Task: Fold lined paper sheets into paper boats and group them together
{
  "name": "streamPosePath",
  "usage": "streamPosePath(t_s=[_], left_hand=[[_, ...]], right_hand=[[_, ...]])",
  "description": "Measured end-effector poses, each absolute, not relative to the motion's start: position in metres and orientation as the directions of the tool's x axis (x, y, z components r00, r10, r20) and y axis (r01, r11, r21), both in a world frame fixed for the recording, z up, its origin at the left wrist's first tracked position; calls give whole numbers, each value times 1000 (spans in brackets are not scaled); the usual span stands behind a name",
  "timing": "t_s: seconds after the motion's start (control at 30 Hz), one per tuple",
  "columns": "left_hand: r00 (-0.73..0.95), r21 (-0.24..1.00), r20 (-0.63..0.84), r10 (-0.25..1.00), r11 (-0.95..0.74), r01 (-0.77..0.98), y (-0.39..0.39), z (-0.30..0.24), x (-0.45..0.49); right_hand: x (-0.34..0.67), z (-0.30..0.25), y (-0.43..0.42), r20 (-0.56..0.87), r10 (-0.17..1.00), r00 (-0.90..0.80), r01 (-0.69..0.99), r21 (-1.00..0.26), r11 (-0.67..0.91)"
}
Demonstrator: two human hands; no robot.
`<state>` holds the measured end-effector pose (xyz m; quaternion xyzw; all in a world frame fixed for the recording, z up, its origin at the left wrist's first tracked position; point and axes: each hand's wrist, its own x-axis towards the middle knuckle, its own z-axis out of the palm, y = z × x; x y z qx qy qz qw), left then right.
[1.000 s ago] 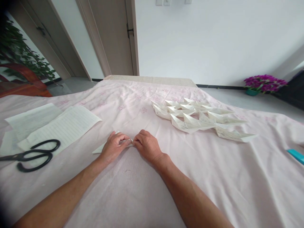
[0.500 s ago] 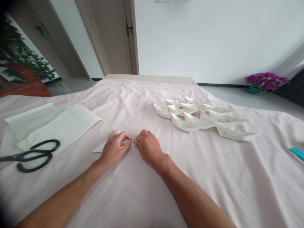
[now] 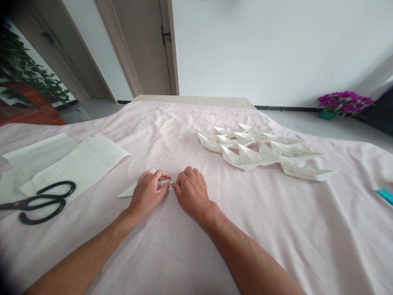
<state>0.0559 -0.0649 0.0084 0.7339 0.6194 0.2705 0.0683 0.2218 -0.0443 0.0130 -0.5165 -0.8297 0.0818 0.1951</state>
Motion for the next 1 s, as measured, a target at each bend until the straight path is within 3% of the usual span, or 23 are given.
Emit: streamPosePath(t_s=[0.47, 0.77, 1.0], left_hand=[[61, 398, 279, 958, -173, 901, -61, 5, 52], [116, 122, 274, 955, -154, 981, -56, -5, 45], [-8, 96, 105, 994, -2, 995, -48, -8, 53]], right_hand=[[218, 10, -44, 220, 926, -306, 859, -357, 368], [216, 11, -41, 213, 935, -282, 881, -328, 340], [212, 10, -44, 210, 934, -289, 906, -255, 337]])
